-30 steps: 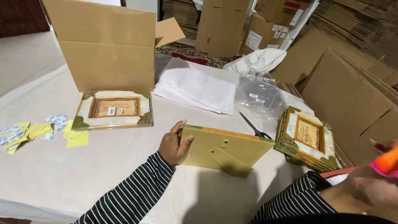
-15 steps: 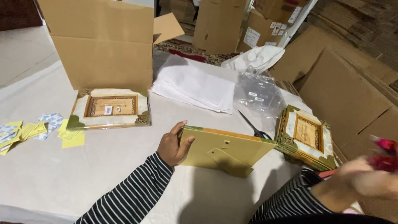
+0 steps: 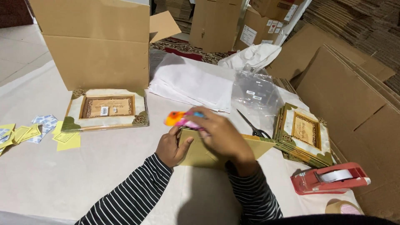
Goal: Applying colorful adhesive strips to the back of picture frames as part of a packaging process.
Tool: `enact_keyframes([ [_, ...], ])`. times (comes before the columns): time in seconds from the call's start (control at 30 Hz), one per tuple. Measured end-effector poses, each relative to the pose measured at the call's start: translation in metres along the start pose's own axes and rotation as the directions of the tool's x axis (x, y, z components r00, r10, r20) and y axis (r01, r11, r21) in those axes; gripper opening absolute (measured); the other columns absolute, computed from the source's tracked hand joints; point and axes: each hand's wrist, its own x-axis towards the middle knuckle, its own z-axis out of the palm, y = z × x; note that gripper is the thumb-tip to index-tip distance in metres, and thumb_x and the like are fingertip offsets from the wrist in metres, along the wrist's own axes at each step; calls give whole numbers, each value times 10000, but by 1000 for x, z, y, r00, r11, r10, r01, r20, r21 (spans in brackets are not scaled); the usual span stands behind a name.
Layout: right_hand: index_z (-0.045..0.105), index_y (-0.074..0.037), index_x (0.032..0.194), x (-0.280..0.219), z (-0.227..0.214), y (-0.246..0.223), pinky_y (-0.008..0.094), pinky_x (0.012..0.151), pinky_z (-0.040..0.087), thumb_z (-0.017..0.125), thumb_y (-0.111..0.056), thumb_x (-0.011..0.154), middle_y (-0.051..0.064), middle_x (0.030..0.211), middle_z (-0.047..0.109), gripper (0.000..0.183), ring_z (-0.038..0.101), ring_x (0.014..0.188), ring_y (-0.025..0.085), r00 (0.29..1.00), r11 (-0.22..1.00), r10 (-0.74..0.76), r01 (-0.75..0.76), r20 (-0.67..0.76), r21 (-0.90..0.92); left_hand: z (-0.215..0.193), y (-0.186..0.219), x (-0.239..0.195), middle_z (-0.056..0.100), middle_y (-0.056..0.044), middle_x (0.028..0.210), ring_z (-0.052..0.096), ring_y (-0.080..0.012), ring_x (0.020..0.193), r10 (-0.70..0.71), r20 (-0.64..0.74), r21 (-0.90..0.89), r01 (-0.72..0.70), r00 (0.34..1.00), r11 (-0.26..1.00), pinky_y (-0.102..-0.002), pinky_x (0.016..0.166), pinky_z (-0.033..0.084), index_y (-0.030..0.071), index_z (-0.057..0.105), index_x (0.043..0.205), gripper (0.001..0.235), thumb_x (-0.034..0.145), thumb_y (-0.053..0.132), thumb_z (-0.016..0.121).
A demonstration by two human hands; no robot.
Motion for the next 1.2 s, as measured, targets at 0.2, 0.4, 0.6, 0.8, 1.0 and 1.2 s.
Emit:
enact_keyframes([
  [0.2, 687, -95, 1202, -1, -10, 1, 589, 879, 554, 504, -3, 894, 179, 1258, 685, 371, 672, 1053, 486, 986, 996, 48, -58, 161, 61, -3, 11, 7, 710, -170, 725, 692, -407, 577, -11, 5, 6, 11, 1000, 1000, -483, 575, 598, -33, 404, 1312, 498, 960, 224, 647],
  [0.4, 765, -100, 1101, -2, -27, -9, 522, 956, 558, 570, 114, 812, 169, 1201, 739, 409, 708, 1076, 411, 988, 994, 57, -69, 141, 86, -6, 22, 10, 708, -211, 798, 711, -417, 655, -16, -38, -30, 15, 999, 999, -499, 606, 592, -54, 413, 1296, 514, 967, 276, 628],
  [0.6, 742, -78, 1155, -2, -21, -10, 509, 937, 562, 597, -22, 827, 176, 1225, 724, 363, 703, 1082, 421, 978, 987, -4, -30, 209, 156, -1, 3, -1, 717, -205, 949, 733, -421, 778, -72, 43, -5, 72, 996, 997, -518, 760, 604, -32, 365, 1368, 585, 983, 360, 564],
  [0.8, 744, -69, 1159, -3, -22, -11, 492, 944, 559, 627, 48, 798, 162, 1227, 727, 398, 696, 1115, 400, 970, 996, 22, -43, 240, 82, 2, -9, -6, 723, -196, 988, 740, -416, 820, -73, 51, 9, 73, 996, 997, -515, 803, 603, -8, 350, 1415, 617, 977, 381, 543],
  [1.0, 743, -41, 1156, -2, -23, -19, 458, 961, 562, 679, 66, 791, 164, 1203, 736, 386, 698, 1120, 372, 971, 997, 45, -58, 236, 47, 1, -10, -7, 740, -203, 999, 742, -424, 848, -88, 55, 13, 88, 995, 996, -535, 832, 599, 1, 360, 1429, 612, 948, 304, 587],
  [1.2, 735, -3, 1150, -2, -27, -24, 468, 965, 565, 696, 83, 779, 195, 1187, 734, 383, 699, 1113, 385, 970, 998, 49, -54, 237, 15, -3, -2, -3, 744, -198, 1009, 748, -412, 836, -95, 65, 50, 91, 993, 995, -537, 829, 604, 9, 372, 1403, 571, 948, 282, 586],
])
